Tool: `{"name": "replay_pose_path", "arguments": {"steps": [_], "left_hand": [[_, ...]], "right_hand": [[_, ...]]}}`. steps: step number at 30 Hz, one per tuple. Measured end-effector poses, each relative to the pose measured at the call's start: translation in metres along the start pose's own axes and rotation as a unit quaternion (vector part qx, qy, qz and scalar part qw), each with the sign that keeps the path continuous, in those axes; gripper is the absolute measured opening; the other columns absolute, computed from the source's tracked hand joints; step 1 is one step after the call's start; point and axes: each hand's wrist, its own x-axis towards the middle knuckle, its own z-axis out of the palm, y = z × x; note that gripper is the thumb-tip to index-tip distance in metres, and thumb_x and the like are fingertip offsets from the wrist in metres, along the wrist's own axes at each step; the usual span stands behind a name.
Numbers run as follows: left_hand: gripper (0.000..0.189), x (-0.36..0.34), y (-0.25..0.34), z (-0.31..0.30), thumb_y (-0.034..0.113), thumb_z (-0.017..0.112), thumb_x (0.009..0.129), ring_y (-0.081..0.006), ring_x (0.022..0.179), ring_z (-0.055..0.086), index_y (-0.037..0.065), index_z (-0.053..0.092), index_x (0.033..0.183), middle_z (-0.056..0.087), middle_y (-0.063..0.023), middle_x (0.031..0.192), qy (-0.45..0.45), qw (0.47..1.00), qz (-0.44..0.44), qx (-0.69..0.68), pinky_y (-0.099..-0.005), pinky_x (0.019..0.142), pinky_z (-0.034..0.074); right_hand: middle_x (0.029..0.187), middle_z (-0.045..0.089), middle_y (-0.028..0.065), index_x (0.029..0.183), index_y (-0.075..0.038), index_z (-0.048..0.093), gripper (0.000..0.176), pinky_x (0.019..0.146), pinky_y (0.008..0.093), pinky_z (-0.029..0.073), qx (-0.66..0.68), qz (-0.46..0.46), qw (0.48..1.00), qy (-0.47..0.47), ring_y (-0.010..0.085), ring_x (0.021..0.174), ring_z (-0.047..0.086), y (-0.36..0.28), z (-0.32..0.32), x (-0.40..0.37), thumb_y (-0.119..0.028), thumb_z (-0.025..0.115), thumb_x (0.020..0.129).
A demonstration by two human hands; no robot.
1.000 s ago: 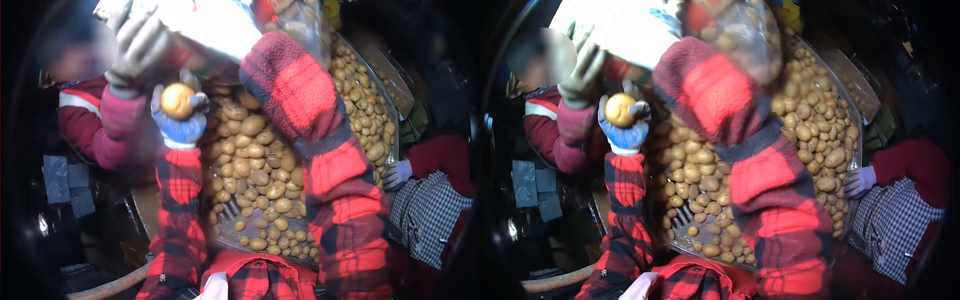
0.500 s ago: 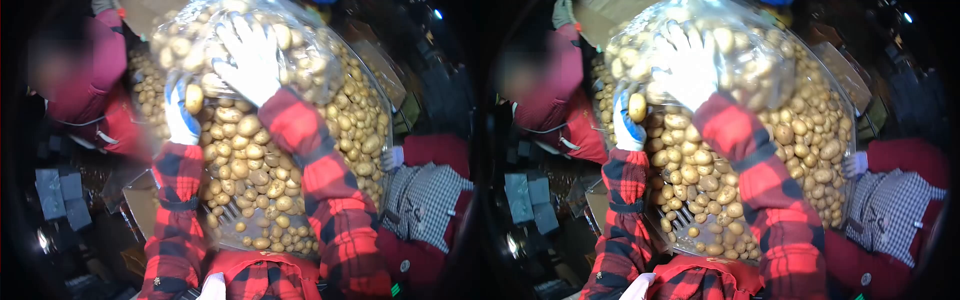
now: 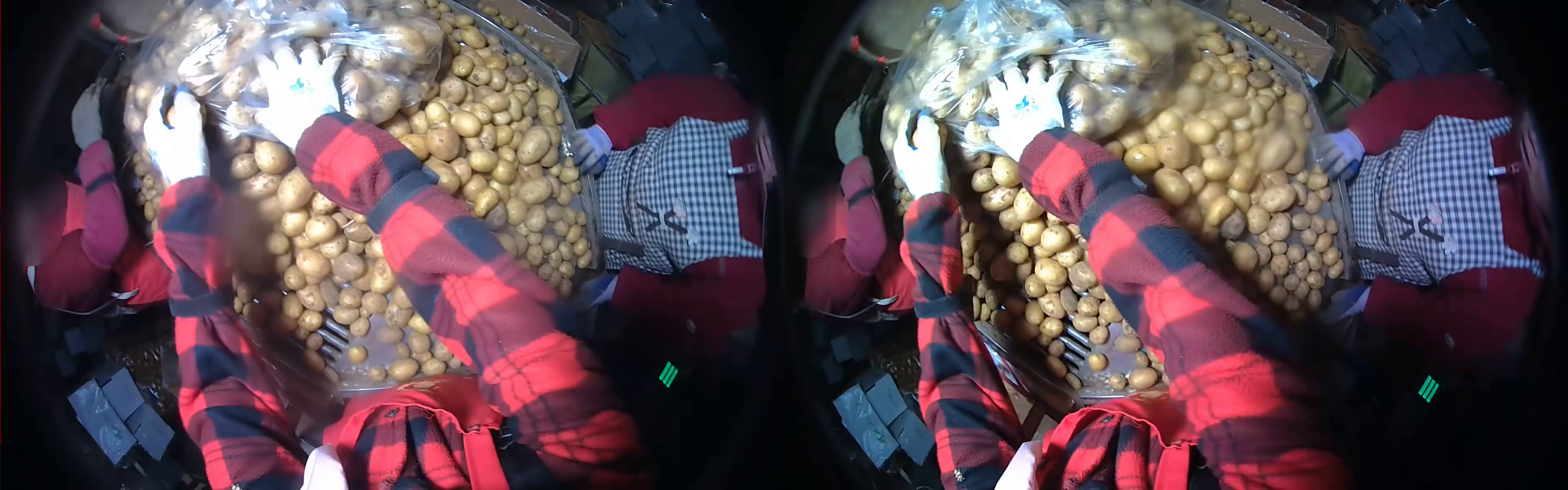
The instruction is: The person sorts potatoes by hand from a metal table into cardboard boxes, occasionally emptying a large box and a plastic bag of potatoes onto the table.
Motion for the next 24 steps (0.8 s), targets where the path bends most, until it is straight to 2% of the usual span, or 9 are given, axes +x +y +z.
{"name": "replay_pose_path", "arguments": {"steps": [7,10,12,14,16,18,21,23,24], "left_hand": [[0.04,-0.075,-0.024,-0.059,0.021,0.054,0.104,-0.0236,0.123,0.058,-0.003,0.058,0.135,0.062,-0.0136,0.134,-0.007,0.979,-0.091,-0.181,-0.0355,0.108,0.044],[0.041,-0.147,0.006,-0.082,0.026,0.048,0.105,-0.0222,0.126,0.057,0.01,0.052,0.143,0.057,-0.0112,0.139,-0.08,0.993,0.059,0.059,-0.0362,0.09,0.055],[0.041,-0.178,0.089,-0.079,0.029,0.047,0.106,-0.0196,0.121,0.06,0.009,0.052,0.142,0.059,-0.0085,0.139,-0.014,0.841,-0.403,-0.361,-0.0311,0.082,0.055],[0.036,-0.221,0.115,-0.067,0.032,0.045,0.105,-0.0141,0.078,0.063,0.007,0.062,0.125,0.067,-0.0036,0.103,-0.032,0.835,-0.397,-0.38,-0.0259,0.065,0.052],[0.034,-0.257,0.129,-0.067,0.024,0.052,0.1,-0.0166,0.091,0.064,0.004,0.059,0.126,0.067,-0.0057,0.11,-0.156,0.749,-0.388,-0.514,-0.0288,0.076,0.054],[0.055,-0.272,0.131,-0.063,0.013,0.068,0.083,-0.0245,0.113,0.06,0.0,0.053,0.134,0.064,-0.0108,0.124,-0.3,0.934,-0.08,-0.179,-0.0351,0.103,0.046],[0.049,-0.288,0.136,-0.051,0.01,0.064,0.089,-0.0234,0.113,0.061,0.001,0.052,0.135,0.063,-0.0108,0.125,-0.265,0.92,-0.136,-0.254,-0.0345,0.101,0.048],[0.042,-0.279,0.142,-0.055,0.01,0.056,0.098,-0.0224,0.115,0.061,0.001,0.05,0.139,0.062,-0.01,0.128,-0.234,0.654,-0.52,-0.496,-0.0337,0.101,0.048],[0.039,-0.286,0.136,-0.057,0.017,0.047,0.105,-0.021,0.12,0.06,0.003,0.048,0.142,0.061,-0.0095,0.132,-0.293,0.737,-0.437,-0.425,-0.0329,0.102,0.049]], "right_hand": [[0.105,0.069,0.013,0.112,-0.003,0.069,0.043,0.095,0.0447,0.052,0.184,-0.032,0.946,0.265,0.0343,0.102,0.065,0.047,-0.087,-0.123,-0.016,0.078,0.072],[0.158,0.035,0.0221,0.148,0.001,0.041,0.069,0.111,0.0415,0.042,0.483,0.319,0.79,0.201,0.0352,0.144,0.038,0.118,-0.118,-0.186,-0.006,0.074,0.086],[0.161,0.026,0.0224,0.152,-0.012,0.04,0.072,0.115,0.0543,0.033,-0.017,0.342,0.928,0.143,0.0448,0.142,0.037,0.199,-0.111,-0.218,-0.028,0.072,0.09],[0.157,0.031,0.0251,0.144,-0.016,0.053,0.068,0.11,0.0568,0.039,0.001,0.426,0.902,0.069,0.0472,0.137,0.039,0.284,-0.084,-0.237,-0.036,0.073,0.082],[0.154,0.037,0.0239,0.143,-0.022,0.054,0.066,0.111,0.0514,0.04,-0.099,0.424,0.9,0.022,0.0461,0.133,0.044,0.319,-0.065,-0.238,-0.038,0.071,0.082],[0.148,0.044,0.0211,0.139,-0.021,0.058,0.062,0.11,0.0471,0.042,-0.04,0.407,0.911,0.058,0.0428,0.13,0.048,0.348,-0.057,-0.236,-0.034,0.072,0.079],[0.134,0.058,0.0159,0.133,-0.008,0.061,0.052,0.102,0.0378,0.049,0.213,0.317,0.922,0.062,0.0299,0.115,0.06,0.337,-0.072,-0.216,-0.014,0.072,0.082],[0.131,0.062,0.012,0.136,-0.003,0.059,0.046,0.1,0.033,0.05,0.395,0.221,0.89,0.06,0.0218,0.11,0.062,0.27,-0.104,-0.182,-0.005,0.064,0.09],[0.129,0.064,0.0103,0.137,-0.001,0.058,0.045,0.098,0.0319,0.051,0.447,0.146,0.88,0.073,0.0199,0.106,0.063,0.244,-0.113,-0.16,-0.004,0.063,0.092]]}}
